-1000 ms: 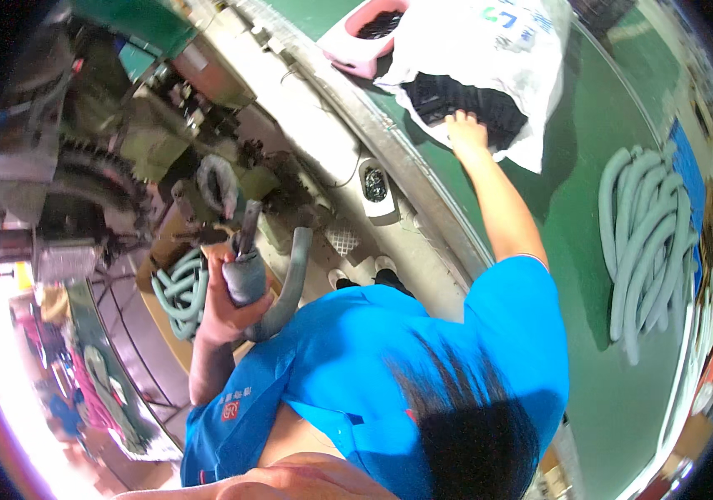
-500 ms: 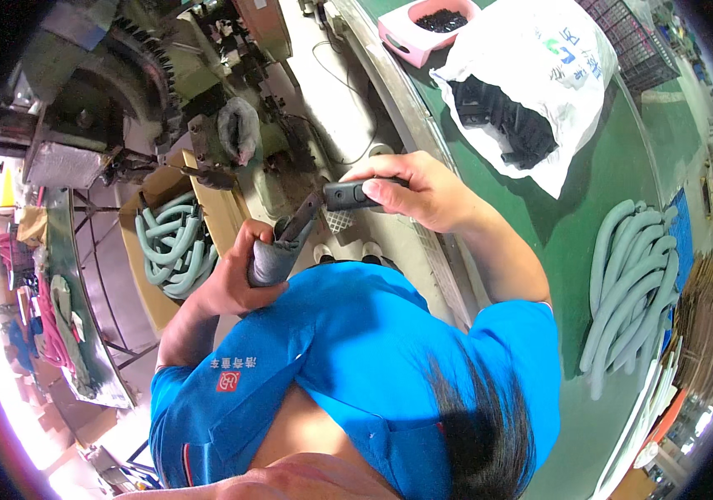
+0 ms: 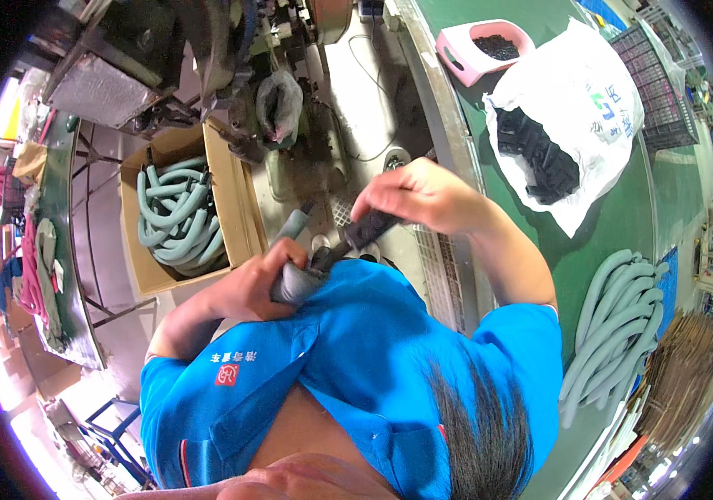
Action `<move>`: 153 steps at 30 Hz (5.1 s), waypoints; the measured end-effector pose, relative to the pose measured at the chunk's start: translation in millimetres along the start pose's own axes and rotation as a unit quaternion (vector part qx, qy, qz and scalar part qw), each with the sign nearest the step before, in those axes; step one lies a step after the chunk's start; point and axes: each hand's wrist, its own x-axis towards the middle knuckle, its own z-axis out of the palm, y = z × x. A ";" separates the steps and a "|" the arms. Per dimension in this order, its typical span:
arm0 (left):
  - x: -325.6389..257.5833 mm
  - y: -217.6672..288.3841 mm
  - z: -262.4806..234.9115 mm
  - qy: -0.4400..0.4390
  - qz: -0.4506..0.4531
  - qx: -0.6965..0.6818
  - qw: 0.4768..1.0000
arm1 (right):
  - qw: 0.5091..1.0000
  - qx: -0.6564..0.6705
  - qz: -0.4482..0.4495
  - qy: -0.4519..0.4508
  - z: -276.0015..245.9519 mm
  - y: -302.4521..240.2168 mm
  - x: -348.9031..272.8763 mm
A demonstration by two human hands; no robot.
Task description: The person repeatedly picks up gray foam tubes and black plastic connectors, then inserts the connectors into the tube ends using a machine press. The person handles the parts one at a time and places the assembled units into a cardboard box.
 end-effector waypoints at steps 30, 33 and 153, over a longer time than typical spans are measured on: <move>-114.9 -111.5 -66.2 0.256 -0.183 -0.095 0.944 | 0.773 -0.564 0.000 0.291 -14.0 198.5 380.9; -122.0 -118.0 -65.8 0.271 -0.182 -0.088 0.941 | 0.768 -0.566 -0.012 0.299 -18.7 198.5 374.9; -54.0 -111.7 -156.1 0.188 -0.027 0.022 0.982 | 0.937 -0.085 -0.095 0.324 62.5 59.5 270.2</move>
